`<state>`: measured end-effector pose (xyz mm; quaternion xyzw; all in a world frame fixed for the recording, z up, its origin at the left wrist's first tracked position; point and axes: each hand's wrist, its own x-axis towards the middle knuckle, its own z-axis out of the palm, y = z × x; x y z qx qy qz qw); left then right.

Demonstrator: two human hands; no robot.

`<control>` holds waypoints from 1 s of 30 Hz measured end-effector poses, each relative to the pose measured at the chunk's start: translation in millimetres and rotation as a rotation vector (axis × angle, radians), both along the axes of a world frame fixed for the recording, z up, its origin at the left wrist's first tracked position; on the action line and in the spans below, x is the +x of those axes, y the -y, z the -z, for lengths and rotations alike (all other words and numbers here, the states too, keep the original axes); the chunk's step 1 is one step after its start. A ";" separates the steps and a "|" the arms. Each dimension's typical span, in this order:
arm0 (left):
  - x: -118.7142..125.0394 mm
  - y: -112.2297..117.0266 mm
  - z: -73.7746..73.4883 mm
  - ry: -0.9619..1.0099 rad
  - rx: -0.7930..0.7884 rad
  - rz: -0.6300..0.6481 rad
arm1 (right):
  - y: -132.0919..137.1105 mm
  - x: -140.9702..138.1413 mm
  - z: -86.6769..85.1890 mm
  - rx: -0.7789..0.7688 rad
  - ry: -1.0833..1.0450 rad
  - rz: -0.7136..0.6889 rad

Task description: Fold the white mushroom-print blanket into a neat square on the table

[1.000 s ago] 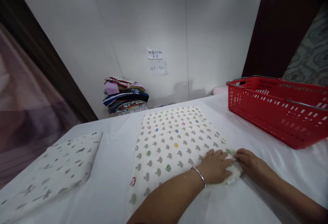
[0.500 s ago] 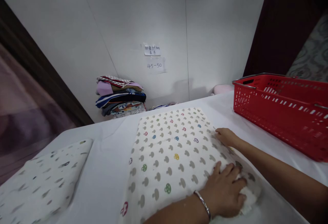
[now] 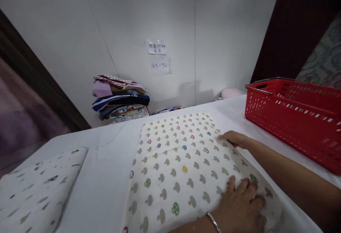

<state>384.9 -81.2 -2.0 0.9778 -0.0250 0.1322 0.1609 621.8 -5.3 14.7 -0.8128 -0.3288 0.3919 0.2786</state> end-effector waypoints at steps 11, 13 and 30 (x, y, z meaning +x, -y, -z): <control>0.5 0.4 1.9 0.023 0.032 0.000 | -1.0 -0.6 -1.3 -0.019 -0.325 0.105; 1.2 0.3 2.3 0.021 0.040 0.000 | -0.8 -0.4 1.5 0.005 -0.298 0.094; 2.9 0.4 5.2 0.042 0.107 0.021 | 4.1 15.8 18.9 0.144 0.374 0.060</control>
